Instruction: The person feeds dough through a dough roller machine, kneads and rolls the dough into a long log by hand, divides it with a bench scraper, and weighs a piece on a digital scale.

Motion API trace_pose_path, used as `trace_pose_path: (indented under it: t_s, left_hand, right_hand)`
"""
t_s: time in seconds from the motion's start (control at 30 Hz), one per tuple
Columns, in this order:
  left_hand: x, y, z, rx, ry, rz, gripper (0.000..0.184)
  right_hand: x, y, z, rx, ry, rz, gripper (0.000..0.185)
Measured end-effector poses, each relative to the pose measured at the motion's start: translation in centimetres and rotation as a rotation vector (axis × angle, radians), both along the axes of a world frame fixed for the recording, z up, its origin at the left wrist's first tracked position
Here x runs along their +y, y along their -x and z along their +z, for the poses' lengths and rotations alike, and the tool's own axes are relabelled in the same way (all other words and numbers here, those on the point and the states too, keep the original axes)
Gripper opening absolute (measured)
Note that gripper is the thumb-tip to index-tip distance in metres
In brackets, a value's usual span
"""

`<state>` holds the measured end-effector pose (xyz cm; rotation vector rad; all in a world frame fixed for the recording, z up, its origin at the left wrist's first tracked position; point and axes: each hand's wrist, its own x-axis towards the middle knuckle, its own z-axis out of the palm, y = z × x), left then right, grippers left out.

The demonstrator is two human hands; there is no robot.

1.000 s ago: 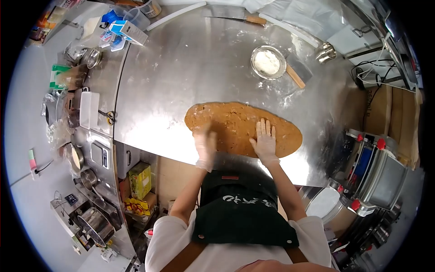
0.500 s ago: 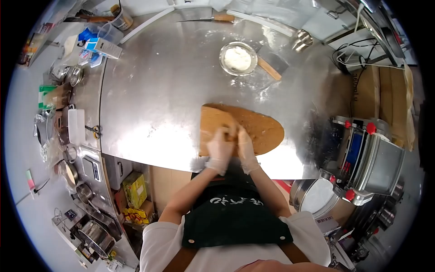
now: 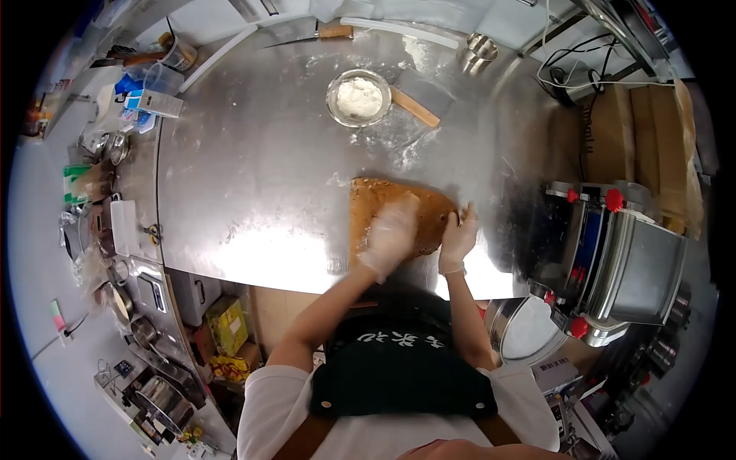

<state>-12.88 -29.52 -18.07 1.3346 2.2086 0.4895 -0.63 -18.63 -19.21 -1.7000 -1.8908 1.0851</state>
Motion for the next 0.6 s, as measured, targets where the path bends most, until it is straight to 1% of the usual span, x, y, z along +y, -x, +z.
trace_pose_path:
  t_s: [0.03, 0.1, 0.17, 0.2, 0.3, 0.37, 0.47, 0.5, 0.57, 0.6]
  left_hand:
    - [-0.9, 2.6, 0.8, 0.267, 0.039, 0.015, 0.058]
    - [-1.8, 5.2, 0.3, 0.447, 0.094, 0.034, 0.072]
    - [-1.9, 5.8, -0.7, 0.354, 0.103, 0.026, 0.078]
    - [-1.8, 6.0, -0.5, 0.311, 0.064, 0.039, 0.079]
    - [-2.2, 6.4, -0.3, 0.295, 0.068, 0.007, 0.083]
    - [-1.7, 6.7, -0.9, 0.324, 0.061, -0.011, 0.085]
    - [-3.7, 3.1, 0.4, 0.346, 0.044, 0.066, 0.084]
    - [-4.8, 1.0, 0.0, 0.349, 0.046, 0.04, 0.083]
    - [-6.3, -0.3, -1.9, 0.303, 0.135, -0.026, 0.082]
    - [-6.2, -0.3, -1.8, 0.306, 0.151, -0.035, 0.081]
  right_hand:
    - [-0.6, 0.1, -0.5, -0.117, -0.243, 0.204, 0.057]
    - [-1.8, 1.5, -0.5, -0.297, -0.497, 0.563, 0.069]
    - [-2.6, 2.5, -1.5, -0.385, -0.484, 0.759, 0.076]
    - [-3.0, 3.3, -1.3, -0.419, -0.477, 0.858, 0.08]
    - [-2.8, 3.7, 0.4, -0.391, -0.469, 0.872, 0.075]
    - [-2.9, 3.5, 0.5, -0.384, -0.455, 0.88, 0.074]
    - [-4.3, 2.6, 0.9, -0.402, -0.475, 0.941, 0.069]
    - [-5.0, 2.0, 0.7, -0.416, -0.475, 0.973, 0.068]
    - [-6.0, 1.2, -0.3, -0.351, -0.443, 0.975, 0.066]
    - [-5.9, 1.2, -0.5, -0.317, -0.436, 0.976, 0.065]
